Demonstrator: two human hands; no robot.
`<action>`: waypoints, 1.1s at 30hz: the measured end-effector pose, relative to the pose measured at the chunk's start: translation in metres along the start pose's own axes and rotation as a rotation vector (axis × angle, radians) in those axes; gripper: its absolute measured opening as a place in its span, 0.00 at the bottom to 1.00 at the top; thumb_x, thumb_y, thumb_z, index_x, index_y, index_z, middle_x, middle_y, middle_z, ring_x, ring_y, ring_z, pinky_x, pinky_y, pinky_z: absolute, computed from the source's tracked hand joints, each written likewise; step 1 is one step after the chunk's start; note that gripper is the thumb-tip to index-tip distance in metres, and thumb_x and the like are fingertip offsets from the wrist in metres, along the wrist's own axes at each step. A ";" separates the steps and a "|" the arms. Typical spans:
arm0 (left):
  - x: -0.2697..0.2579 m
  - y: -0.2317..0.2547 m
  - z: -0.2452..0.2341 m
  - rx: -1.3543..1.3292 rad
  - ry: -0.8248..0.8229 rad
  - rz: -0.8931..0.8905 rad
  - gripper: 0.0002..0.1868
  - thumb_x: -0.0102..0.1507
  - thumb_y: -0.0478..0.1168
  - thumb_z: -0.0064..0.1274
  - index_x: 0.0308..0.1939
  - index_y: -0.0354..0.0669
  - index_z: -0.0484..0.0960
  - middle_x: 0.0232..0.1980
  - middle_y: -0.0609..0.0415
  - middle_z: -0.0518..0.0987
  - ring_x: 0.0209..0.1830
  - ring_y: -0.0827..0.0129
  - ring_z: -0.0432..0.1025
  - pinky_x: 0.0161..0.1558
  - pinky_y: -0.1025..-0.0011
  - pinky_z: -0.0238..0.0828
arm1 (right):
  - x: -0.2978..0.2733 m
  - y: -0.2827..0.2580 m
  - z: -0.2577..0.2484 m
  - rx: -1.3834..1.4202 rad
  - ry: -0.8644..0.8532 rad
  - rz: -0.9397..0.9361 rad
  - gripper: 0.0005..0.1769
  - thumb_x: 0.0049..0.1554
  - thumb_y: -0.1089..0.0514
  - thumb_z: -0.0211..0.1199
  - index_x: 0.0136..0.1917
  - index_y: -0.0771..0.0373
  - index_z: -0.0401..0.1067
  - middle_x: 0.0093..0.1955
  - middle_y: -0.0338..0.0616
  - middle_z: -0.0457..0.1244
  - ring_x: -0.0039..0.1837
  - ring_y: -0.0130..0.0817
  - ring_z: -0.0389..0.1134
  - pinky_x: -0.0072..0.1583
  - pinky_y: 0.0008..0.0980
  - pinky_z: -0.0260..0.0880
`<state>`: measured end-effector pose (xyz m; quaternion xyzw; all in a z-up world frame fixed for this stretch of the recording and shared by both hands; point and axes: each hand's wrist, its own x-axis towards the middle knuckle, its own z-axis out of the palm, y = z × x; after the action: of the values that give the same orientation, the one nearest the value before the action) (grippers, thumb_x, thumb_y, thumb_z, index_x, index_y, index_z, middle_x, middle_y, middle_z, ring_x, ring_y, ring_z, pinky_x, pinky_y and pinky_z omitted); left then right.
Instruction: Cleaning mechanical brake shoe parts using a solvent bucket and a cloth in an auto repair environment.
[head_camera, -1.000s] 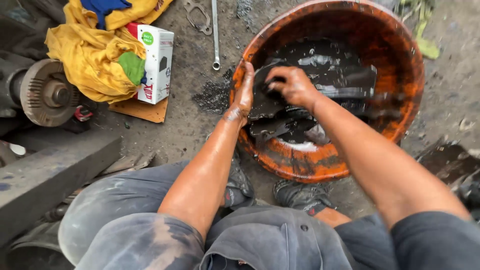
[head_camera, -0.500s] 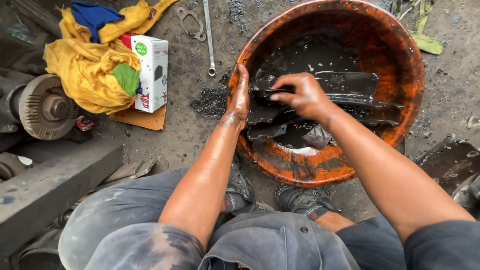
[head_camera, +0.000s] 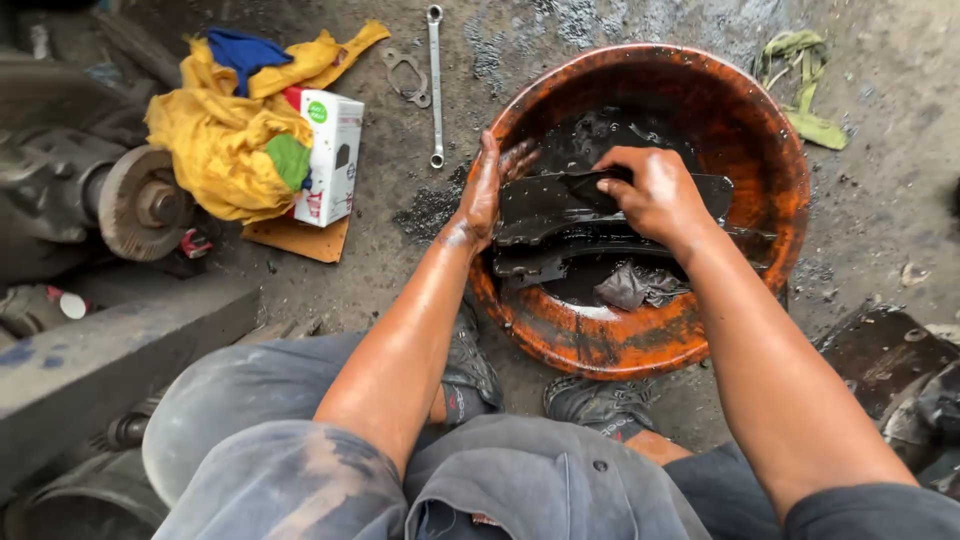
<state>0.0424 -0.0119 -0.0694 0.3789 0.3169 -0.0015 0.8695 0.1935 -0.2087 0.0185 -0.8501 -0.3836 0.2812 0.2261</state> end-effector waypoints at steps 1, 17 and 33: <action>0.008 -0.008 -0.009 -0.003 0.001 0.013 0.53 0.61 0.75 0.34 0.81 0.45 0.49 0.77 0.41 0.62 0.77 0.52 0.59 0.72 0.53 0.61 | -0.005 0.000 0.001 -0.006 0.002 -0.012 0.12 0.57 0.56 0.69 0.54 0.61 0.78 0.45 0.59 0.69 0.49 0.57 0.71 0.51 0.45 0.69; -0.089 0.052 0.113 1.039 -0.083 0.440 0.31 0.51 0.48 0.71 0.54 0.37 0.83 0.48 0.41 0.85 0.48 0.58 0.81 0.51 0.65 0.76 | -0.087 -0.037 0.012 1.093 0.411 0.133 0.14 0.58 0.66 0.66 0.58 0.64 0.74 0.47 0.36 0.70 0.49 0.22 0.69 0.53 0.23 0.70; -0.071 0.048 0.056 1.358 0.143 0.590 0.46 0.57 0.58 0.72 0.65 0.29 0.68 0.64 0.29 0.72 0.67 0.41 0.65 0.67 0.51 0.58 | -0.040 0.006 -0.068 -0.035 0.267 0.092 0.16 0.53 0.57 0.75 0.53 0.62 0.78 0.49 0.50 0.71 0.51 0.44 0.72 0.55 0.42 0.73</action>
<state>0.0279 -0.0318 0.0300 0.9014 0.1874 0.0611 0.3854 0.2194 -0.2544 0.0778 -0.9004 -0.3156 0.1690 0.2473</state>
